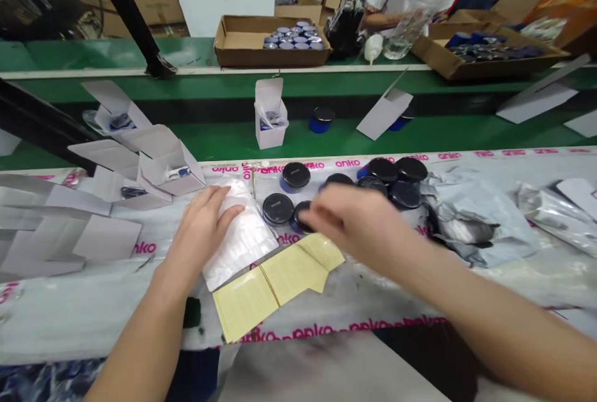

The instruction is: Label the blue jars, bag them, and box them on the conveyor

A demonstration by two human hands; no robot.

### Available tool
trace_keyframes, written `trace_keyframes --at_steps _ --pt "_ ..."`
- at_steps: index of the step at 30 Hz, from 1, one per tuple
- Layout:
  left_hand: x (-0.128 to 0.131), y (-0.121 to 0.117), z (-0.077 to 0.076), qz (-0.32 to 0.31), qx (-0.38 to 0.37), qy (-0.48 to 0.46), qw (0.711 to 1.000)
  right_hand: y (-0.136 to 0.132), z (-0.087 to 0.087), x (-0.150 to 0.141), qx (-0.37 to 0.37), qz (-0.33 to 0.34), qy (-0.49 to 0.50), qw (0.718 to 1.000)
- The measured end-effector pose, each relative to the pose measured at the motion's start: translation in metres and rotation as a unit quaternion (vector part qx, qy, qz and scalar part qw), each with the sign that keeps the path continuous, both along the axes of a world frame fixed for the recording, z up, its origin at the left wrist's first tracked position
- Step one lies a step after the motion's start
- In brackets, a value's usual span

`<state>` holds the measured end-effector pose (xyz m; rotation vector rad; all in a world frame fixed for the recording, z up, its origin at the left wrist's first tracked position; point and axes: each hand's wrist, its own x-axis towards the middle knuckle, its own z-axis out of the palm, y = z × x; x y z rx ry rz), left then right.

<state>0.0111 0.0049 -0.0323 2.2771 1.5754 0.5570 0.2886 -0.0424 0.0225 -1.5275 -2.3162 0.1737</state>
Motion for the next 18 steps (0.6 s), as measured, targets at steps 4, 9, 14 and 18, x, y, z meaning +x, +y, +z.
trace_keyframes --at_steps 4,9,14,18 --pt "0.005 -0.012 0.022 0.038 0.108 -0.040 0.993 -0.075 -0.051 -0.010 -0.036 -0.034 0.060 0.997" --pt "0.021 -0.036 0.039 -0.204 0.044 -0.103 0.973 -0.088 -0.081 -0.032 0.022 -0.084 0.130 0.988" --pt "0.041 -0.044 0.013 -0.336 -0.147 -0.060 0.928 -0.087 -0.077 -0.036 0.043 -0.066 0.241 0.967" --pt "0.048 -0.041 -0.002 -0.315 -0.197 -0.079 0.925 -0.089 -0.077 -0.035 0.047 -0.071 0.244 0.966"
